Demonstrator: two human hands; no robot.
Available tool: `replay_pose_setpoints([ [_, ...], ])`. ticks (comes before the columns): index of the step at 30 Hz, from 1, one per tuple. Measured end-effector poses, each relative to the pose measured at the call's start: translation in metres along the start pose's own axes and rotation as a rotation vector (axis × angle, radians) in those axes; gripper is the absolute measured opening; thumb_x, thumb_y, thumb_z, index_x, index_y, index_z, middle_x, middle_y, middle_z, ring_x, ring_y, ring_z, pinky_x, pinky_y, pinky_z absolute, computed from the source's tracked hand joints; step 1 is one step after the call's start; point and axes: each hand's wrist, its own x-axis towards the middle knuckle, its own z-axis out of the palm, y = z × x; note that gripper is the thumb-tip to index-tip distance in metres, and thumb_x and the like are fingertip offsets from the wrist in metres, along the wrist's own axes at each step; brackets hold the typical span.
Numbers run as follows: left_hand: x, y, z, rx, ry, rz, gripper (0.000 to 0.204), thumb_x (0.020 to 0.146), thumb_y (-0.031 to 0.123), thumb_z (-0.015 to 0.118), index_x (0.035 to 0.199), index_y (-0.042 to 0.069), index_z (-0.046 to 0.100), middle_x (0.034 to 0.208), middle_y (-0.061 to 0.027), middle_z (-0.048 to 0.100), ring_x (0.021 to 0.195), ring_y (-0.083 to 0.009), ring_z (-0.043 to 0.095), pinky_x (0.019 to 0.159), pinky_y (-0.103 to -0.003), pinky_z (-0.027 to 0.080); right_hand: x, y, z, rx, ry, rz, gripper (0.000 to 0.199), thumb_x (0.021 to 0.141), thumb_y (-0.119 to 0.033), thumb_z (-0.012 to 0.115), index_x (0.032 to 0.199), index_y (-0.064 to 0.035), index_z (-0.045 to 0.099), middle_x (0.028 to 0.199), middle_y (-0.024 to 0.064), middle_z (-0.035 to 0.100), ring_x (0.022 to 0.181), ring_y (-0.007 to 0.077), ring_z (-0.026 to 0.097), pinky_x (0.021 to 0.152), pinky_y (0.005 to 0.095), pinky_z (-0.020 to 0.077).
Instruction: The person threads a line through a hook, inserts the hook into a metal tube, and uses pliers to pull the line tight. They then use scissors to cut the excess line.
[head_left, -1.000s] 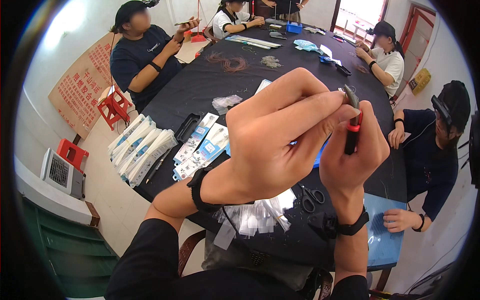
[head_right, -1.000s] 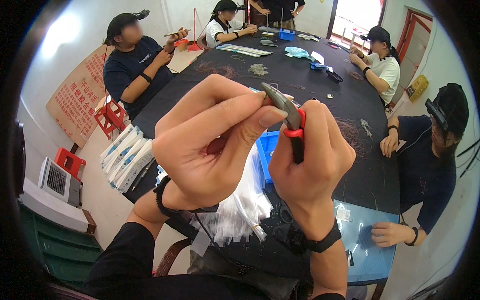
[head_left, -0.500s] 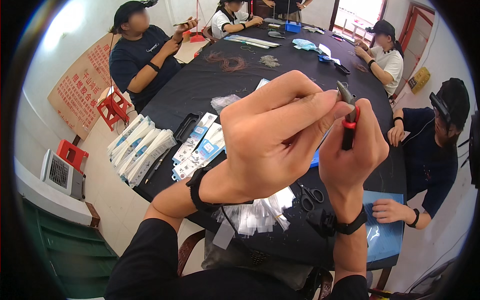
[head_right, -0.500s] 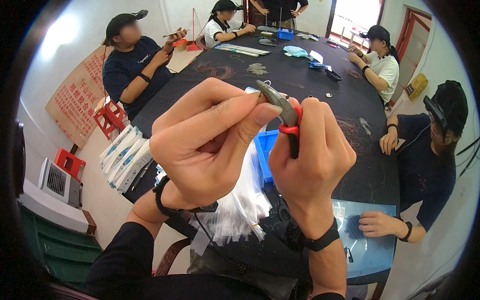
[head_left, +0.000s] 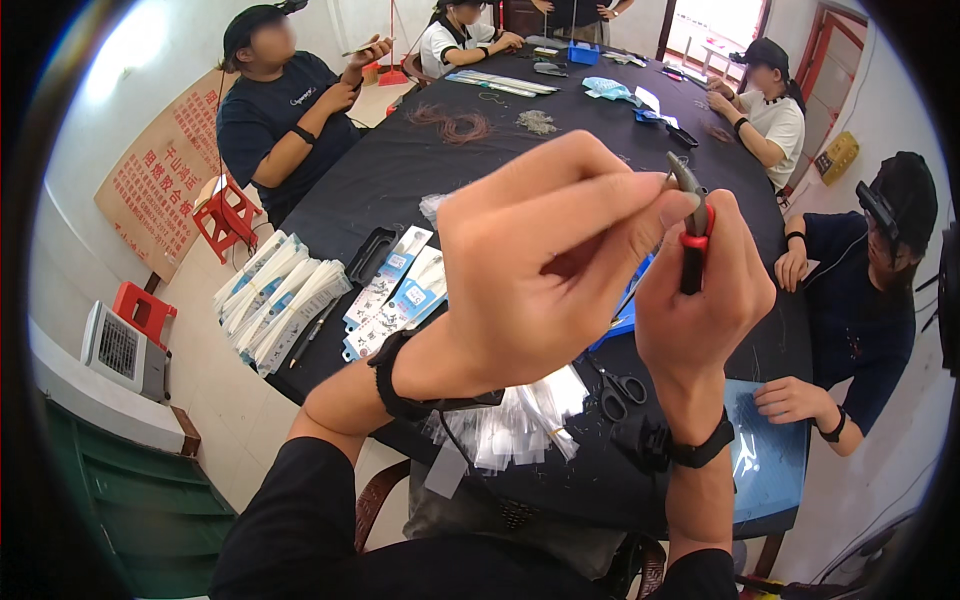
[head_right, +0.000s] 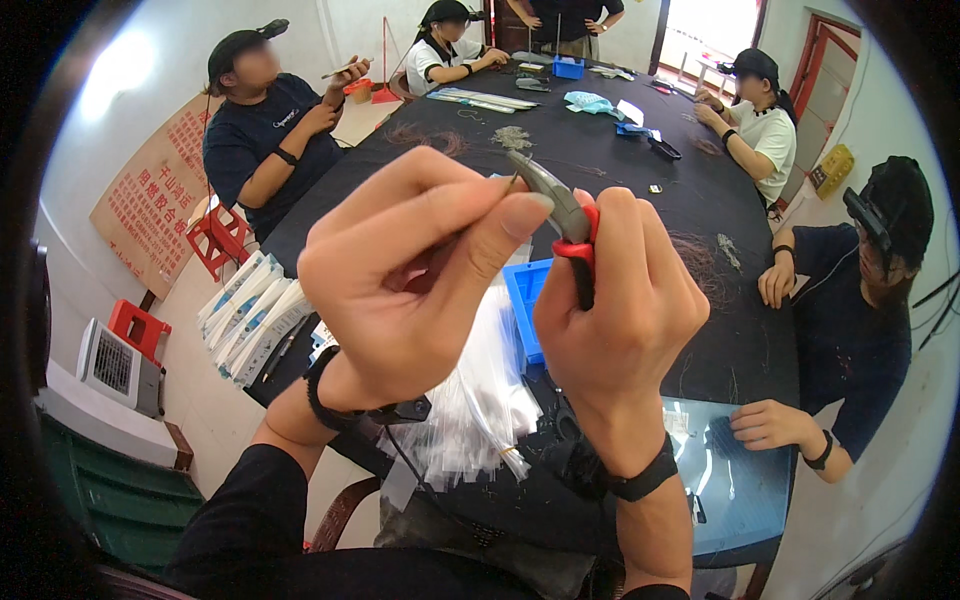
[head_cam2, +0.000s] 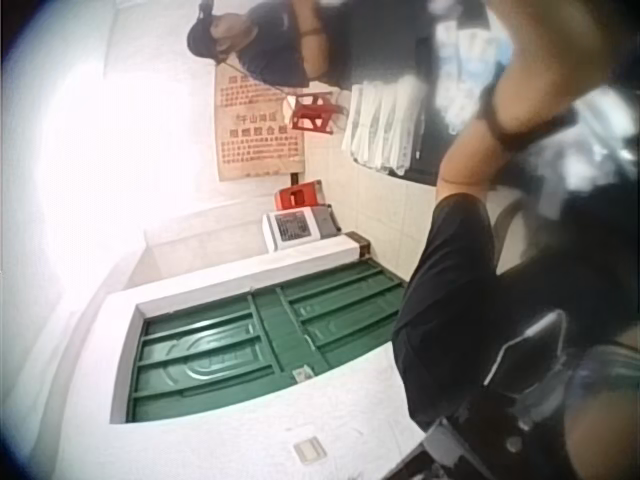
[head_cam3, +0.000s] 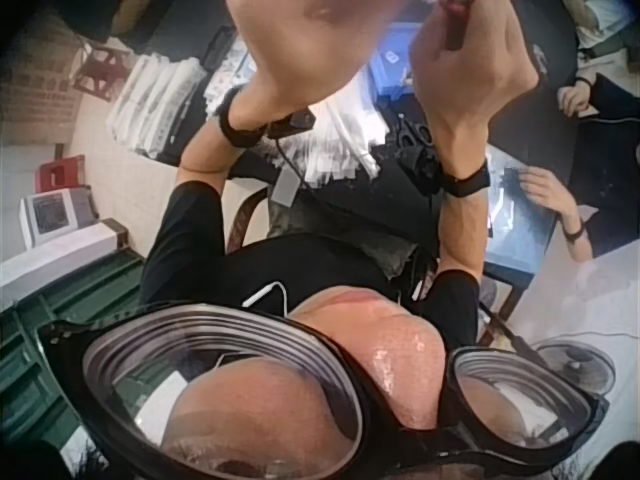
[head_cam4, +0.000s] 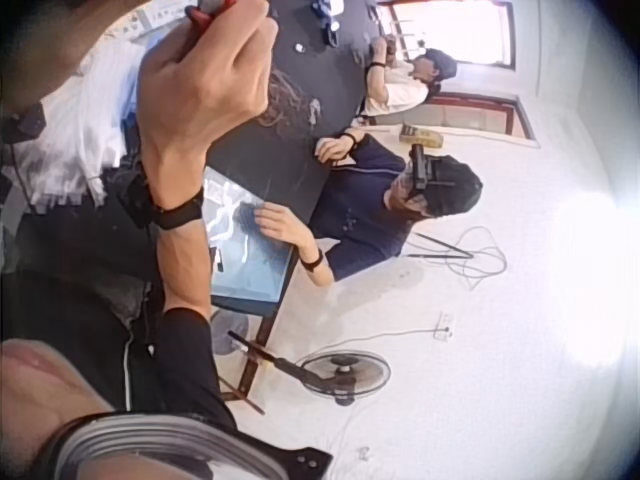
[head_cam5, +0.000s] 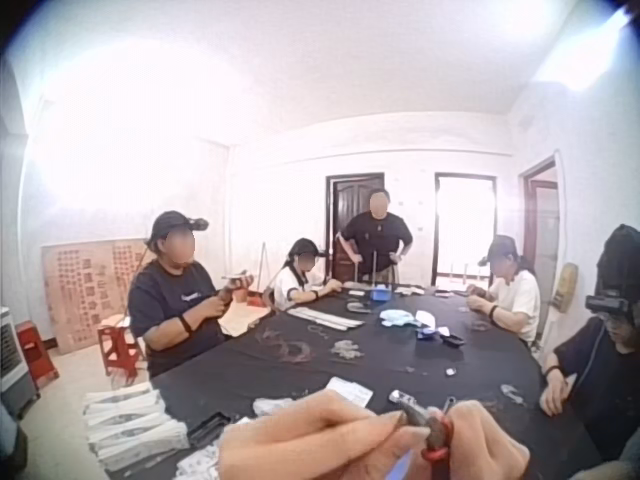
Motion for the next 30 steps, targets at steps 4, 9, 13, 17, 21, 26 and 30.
replay_pose_setpoints([
  [4,0.002,0.002,-0.006,-0.165,-0.041,-0.217,0.013,0.097,-0.003,0.076,0.106,-0.012,0.076,0.092,-0.0070,0.067,0.075,-0.0056,0.061,0.061,-0.019,0.044,0.002,-0.002,-0.003,0.065,-0.056,0.071,0.017,0.081,0.002,0.069,0.097,-0.0002,0.063,0.072,0.0135,0.053,0.056,0.0341,0.057,0.052,0.0374,0.0465],
  [9,0.003,0.001,-0.007,-0.169,-0.033,-0.218,0.013,0.099,-0.003,0.072,0.109,-0.011,0.075,0.096,-0.0074,0.067,0.079,-0.0070,0.066,0.065,-0.019,0.049,0.003,-0.001,-0.002,0.089,-0.053,0.064,0.016,0.082,0.002,0.070,0.096,-0.0003,0.062,0.071,0.0139,0.052,0.055,0.0338,0.056,0.051,0.0367,0.0454],
  [13,0.002,0.001,-0.009,-0.188,-0.053,-0.228,0.014,0.100,-0.004,0.069,0.111,-0.012,0.074,0.098,-0.0083,0.068,0.082,-0.0081,0.068,0.068,-0.020,0.051,0.003,-0.001,-0.002,0.098,-0.050,0.055,0.016,0.083,0.002,0.070,0.096,0.0001,0.062,0.072,0.0147,0.053,0.055,0.0341,0.057,0.052,0.0365,0.0457],
  [17,0.002,0.002,-0.009,-0.240,-0.070,-0.249,0.016,0.100,-0.005,0.066,0.113,-0.012,0.072,0.101,-0.0105,0.070,0.086,-0.0099,0.069,0.072,-0.021,0.053,0.003,0.000,-0.004,0.100,-0.073,0.071,0.016,0.083,0.002,0.070,0.097,0.0008,0.062,0.072,0.0149,0.054,0.055,0.0339,0.057,0.052,0.0357,0.0455],
  [21,0.005,0.000,-0.007,-0.269,-0.063,-0.211,0.017,0.101,-0.002,0.065,0.113,-0.011,0.072,0.101,-0.0125,0.072,0.080,-0.0092,0.068,0.068,-0.021,0.052,0.004,0.001,-0.005,0.127,-0.077,0.089,0.015,0.085,0.002,0.070,0.097,0.0010,0.062,0.071,0.0148,0.054,0.055,0.0327,0.056,0.052,0.0346,0.0442],
  [26,0.006,0.003,-0.010,-0.408,-0.067,-0.358,0.022,0.107,0.008,0.059,0.119,-0.008,0.070,0.090,-0.0126,0.073,0.056,-0.0043,0.057,0.050,-0.019,0.041,0.006,0.003,-0.006,0.260,-0.137,0.138,0.011,0.088,0.000,0.071,0.095,-0.0003,0.062,0.069,0.0127,0.051,0.052,0.0271,0.051,0.052,0.0328,0.0391],
  [30,0.011,-0.007,-0.013,-0.545,-0.131,-0.383,0.028,0.112,0.015,0.057,0.128,-0.006,0.063,0.086,-0.0142,0.073,0.046,-0.0043,0.052,0.043,-0.018,0.035,0.010,0.003,-0.011,0.365,-0.198,0.196,0.009,0.091,-0.002,0.071,0.091,-0.0007,0.061,0.066,0.0098,0.046,0.052,0.0200,0.044,0.051,0.0322,0.0332],
])
